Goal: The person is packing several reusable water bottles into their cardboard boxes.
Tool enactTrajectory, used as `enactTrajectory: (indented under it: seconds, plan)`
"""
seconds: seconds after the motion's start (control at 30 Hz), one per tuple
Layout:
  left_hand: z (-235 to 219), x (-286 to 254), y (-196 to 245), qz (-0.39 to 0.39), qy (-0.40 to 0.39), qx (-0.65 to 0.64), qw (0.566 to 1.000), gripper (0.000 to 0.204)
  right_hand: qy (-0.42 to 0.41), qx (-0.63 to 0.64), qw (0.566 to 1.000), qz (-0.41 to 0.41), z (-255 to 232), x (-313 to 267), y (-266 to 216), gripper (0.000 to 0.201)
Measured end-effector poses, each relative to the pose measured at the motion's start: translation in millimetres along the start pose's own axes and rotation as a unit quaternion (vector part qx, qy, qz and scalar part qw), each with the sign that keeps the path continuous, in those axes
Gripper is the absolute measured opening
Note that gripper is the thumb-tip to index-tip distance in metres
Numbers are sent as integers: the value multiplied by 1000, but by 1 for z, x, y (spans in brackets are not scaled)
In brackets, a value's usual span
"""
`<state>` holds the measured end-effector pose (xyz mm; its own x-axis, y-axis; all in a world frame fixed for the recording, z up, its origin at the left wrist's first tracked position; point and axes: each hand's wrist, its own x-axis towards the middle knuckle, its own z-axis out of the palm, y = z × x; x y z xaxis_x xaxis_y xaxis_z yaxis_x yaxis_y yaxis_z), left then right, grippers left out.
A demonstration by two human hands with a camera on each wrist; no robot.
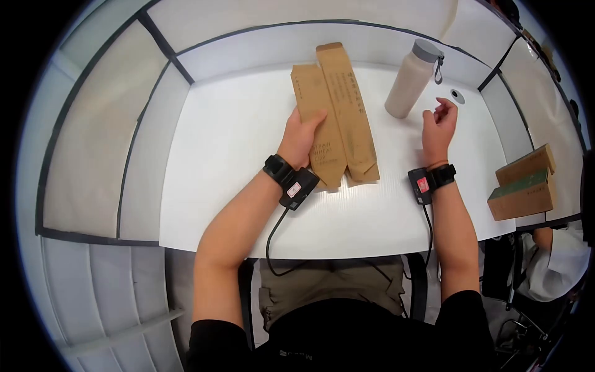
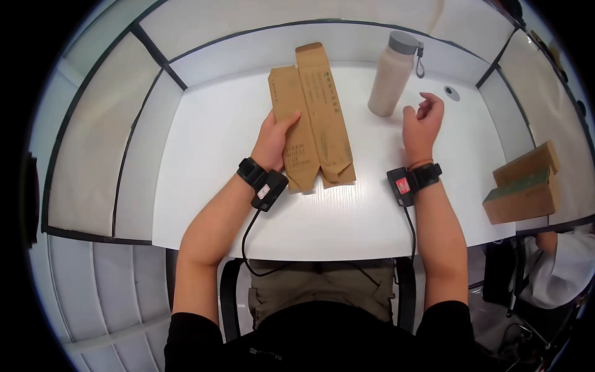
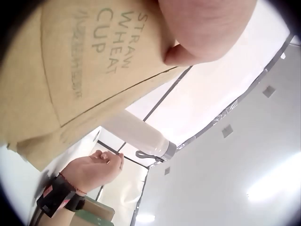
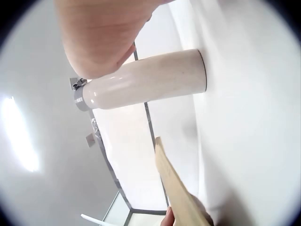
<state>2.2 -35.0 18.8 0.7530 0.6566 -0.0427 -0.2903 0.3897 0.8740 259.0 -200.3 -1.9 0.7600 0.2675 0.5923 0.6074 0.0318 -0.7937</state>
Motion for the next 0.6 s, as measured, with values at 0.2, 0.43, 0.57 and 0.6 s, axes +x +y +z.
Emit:
enactTrajectory:
  seconds: [0.2, 0.43, 0.57, 0.6]
  plan:
    - [2, 2, 4, -13, -18, 16, 1000, 43, -186, 73, 975, -95, 14, -20, -26, 23]
    - [5, 0, 1, -7, -30, 90, 995, 46, -367, 218, 904, 33, 26, -35, -53, 27]
    - [7, -2, 1, -22, -26, 114, 993, 47, -389, 277, 870, 121, 20, -31, -57, 34]
    - [8, -3, 1, -22, -31, 117, 992, 48, -393, 283, 866, 125, 19, -31, -58, 35]
